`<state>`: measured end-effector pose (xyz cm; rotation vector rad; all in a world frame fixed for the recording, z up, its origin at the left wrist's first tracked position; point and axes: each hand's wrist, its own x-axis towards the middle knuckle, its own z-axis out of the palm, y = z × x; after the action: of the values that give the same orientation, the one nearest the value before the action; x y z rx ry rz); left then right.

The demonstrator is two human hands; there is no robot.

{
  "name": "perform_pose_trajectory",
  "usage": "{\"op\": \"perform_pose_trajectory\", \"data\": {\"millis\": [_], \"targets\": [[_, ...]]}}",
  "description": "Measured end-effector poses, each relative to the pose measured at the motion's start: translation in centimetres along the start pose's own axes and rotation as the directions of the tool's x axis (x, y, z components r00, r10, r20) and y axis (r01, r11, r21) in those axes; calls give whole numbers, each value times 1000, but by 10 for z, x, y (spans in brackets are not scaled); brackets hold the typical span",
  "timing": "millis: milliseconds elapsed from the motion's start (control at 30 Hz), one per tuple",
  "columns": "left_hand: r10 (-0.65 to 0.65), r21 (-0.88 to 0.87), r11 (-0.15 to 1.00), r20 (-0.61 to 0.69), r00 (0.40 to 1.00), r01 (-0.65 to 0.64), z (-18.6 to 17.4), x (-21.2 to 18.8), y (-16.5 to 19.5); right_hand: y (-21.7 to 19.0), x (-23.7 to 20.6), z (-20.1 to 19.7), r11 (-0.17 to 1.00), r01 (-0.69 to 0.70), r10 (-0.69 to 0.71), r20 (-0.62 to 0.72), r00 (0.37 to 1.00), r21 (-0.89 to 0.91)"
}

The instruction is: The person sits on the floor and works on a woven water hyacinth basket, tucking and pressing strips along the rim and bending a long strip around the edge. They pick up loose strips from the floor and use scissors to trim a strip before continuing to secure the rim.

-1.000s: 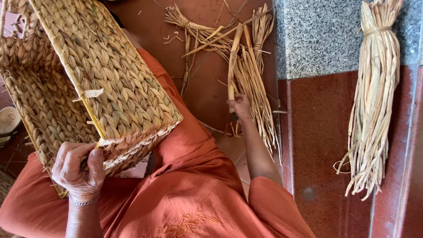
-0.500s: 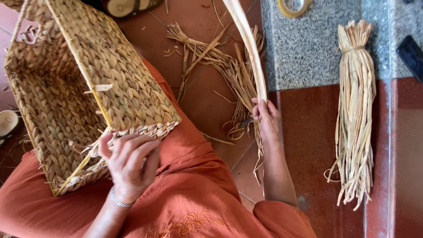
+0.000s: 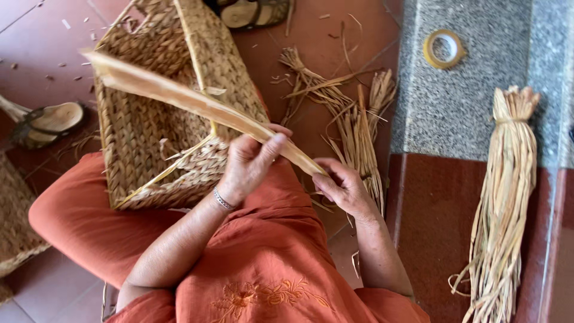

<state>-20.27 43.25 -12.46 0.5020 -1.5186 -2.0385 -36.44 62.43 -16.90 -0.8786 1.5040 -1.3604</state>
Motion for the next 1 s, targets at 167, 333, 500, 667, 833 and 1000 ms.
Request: {"op": "perform_pose_trajectory", "data": {"millis": [167,333,500,667,833,1000], "targets": [[125,116,989,-280,952,-95,-55,-20,44,5,6,3,992,71,-79,-79,994,-105],[197,107,980,-423,884,-167,-99,-34,75,7,-10,3,981,-23,-3,-134,991,-195],[117,-53,985,-512,851,-167,-127,-48,71,-6,-7,19,998,-58,58,2,998,-12],[217,-9,962,-579,786,-273,-174,-63,63,-16,-2,38,984,1,7,50,999,-176],[322,-29,902,-620,715,-431,-223,-80,75,-15,-2,45,978,-105,122,84,989,-182],[257,-2,945,-610,749,-326,-215,-92,90,-22,6,51,900,111,-57,140,989,-422]]}}
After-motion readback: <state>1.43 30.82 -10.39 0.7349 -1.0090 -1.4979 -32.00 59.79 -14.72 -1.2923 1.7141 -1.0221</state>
